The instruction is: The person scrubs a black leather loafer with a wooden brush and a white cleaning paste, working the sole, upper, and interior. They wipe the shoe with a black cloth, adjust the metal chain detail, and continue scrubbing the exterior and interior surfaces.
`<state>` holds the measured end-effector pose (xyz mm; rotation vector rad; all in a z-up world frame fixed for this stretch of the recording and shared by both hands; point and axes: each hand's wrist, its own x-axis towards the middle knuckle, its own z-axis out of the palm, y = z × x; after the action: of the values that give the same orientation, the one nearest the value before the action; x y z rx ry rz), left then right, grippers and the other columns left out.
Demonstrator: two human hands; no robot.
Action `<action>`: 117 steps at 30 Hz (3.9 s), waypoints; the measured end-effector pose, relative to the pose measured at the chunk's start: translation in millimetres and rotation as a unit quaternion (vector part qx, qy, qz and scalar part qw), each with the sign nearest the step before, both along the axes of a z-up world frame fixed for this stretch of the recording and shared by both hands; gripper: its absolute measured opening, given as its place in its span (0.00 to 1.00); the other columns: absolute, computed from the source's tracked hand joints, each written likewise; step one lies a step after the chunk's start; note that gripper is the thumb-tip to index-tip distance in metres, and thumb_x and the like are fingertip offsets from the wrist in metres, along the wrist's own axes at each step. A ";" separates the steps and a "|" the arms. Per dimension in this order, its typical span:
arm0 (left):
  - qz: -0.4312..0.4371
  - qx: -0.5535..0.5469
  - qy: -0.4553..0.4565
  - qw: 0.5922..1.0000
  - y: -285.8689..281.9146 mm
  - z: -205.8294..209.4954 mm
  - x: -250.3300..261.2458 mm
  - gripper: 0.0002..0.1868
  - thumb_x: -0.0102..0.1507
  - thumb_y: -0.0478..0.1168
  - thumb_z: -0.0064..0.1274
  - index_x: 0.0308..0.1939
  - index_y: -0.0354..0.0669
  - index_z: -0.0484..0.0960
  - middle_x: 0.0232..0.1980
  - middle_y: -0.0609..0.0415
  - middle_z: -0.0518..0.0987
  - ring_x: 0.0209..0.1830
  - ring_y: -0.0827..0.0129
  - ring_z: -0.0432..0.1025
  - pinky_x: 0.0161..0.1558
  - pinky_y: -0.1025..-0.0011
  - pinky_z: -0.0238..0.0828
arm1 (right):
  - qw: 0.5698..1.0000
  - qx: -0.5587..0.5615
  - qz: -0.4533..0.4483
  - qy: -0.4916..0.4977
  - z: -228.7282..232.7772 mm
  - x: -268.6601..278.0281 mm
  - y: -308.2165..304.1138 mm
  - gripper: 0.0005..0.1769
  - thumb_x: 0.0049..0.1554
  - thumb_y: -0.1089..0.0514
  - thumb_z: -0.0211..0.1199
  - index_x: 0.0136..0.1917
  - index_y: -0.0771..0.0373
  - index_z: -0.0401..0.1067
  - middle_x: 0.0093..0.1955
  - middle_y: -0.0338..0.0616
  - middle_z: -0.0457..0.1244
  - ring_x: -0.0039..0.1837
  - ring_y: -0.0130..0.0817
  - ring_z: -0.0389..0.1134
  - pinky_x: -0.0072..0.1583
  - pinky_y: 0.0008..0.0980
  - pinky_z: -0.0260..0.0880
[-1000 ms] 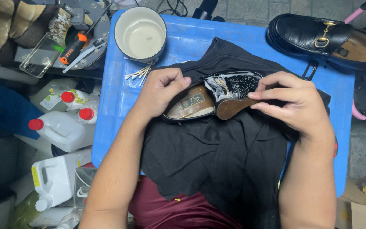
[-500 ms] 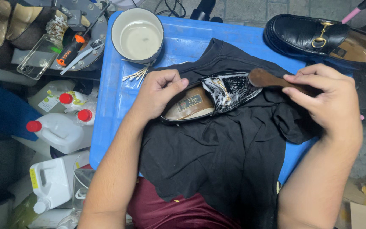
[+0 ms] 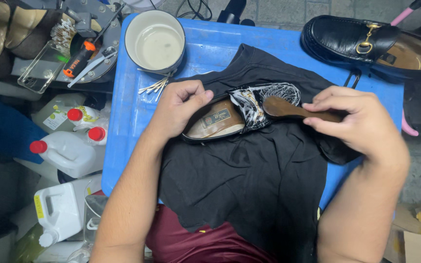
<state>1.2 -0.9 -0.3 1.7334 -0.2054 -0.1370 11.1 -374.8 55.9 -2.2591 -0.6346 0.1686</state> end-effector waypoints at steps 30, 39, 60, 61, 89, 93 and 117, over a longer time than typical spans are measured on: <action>-0.008 -0.016 0.003 1.000 0.8 -2.3 -0.6 0.21 0.69 0.43 0.54 0.24 0.41 0.65 0.25 0.67 0.62 0.29 0.83 0.54 0.31 0.75 0.51 | 0.992 0.024 -0.107 -0.054 -3.3 -1.3 6.6 0.18 0.51 0.65 0.76 0.55 0.67 0.79 0.50 0.44 0.68 0.52 0.32 0.70 0.55 0.27 0.68; -0.003 -0.009 -0.002 1.000 -0.4 1.1 -1.2 0.21 0.68 0.44 0.55 0.23 0.41 0.67 0.23 0.67 0.61 0.26 0.82 0.53 0.28 0.74 0.50 | 0.993 0.035 -0.106 -0.027 11.2 1.5 5.9 0.16 0.54 0.63 0.74 0.56 0.66 0.79 0.50 0.44 0.69 0.52 0.30 0.70 0.58 0.27 0.69; -0.002 0.000 -0.019 1.000 0.1 0.9 -1.4 0.22 0.68 0.44 0.56 0.23 0.41 0.67 0.22 0.68 0.60 0.25 0.83 0.53 0.27 0.74 0.50 | 0.997 0.041 -0.057 -0.045 -6.2 -6.1 48.9 0.13 0.57 0.63 0.71 0.55 0.68 0.78 0.50 0.44 0.69 0.51 0.29 0.70 0.53 0.25 0.67; 0.002 0.001 -0.013 1.000 -0.1 1.7 -1.2 0.21 0.68 0.44 0.56 0.23 0.41 0.67 0.22 0.68 0.60 0.25 0.83 0.53 0.27 0.74 0.50 | 0.996 0.038 -0.056 -0.052 -5.7 -6.7 53.7 0.13 0.57 0.63 0.71 0.55 0.68 0.78 0.50 0.45 0.69 0.51 0.31 0.70 0.53 0.26 0.67; 0.017 0.030 -0.016 0.999 -1.0 6.8 -2.0 0.22 0.66 0.47 0.58 0.23 0.40 0.70 0.20 0.66 0.62 0.23 0.81 0.55 0.26 0.74 0.54 | 0.995 0.074 -0.012 -0.059 -11.7 -11.9 62.9 0.15 0.54 0.67 0.72 0.55 0.69 0.78 0.52 0.48 0.70 0.54 0.33 0.72 0.58 0.28 0.70; 0.018 0.026 -0.015 0.999 -1.2 6.9 -2.3 0.22 0.66 0.47 0.58 0.23 0.40 0.70 0.20 0.66 0.62 0.23 0.81 0.55 0.26 0.73 0.53 | 0.996 0.080 0.027 0.020 7.3 -5.5 41.1 0.18 0.48 0.66 0.73 0.52 0.67 0.78 0.52 0.46 0.70 0.54 0.33 0.72 0.58 0.27 0.70; 0.007 0.012 -0.009 1.000 -1.1 3.3 -1.0 0.21 0.67 0.45 0.56 0.23 0.41 0.70 0.21 0.67 0.60 0.24 0.82 0.53 0.26 0.73 0.50 | 0.993 0.106 0.041 0.036 -5.0 1.2 34.0 0.18 0.43 0.70 0.73 0.48 0.67 0.78 0.51 0.45 0.69 0.55 0.34 0.72 0.58 0.29 0.73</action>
<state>0.2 -1.9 3.0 1.7601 -0.2045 -0.1142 12.3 -340.8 50.9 -2.0151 -0.6731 0.2124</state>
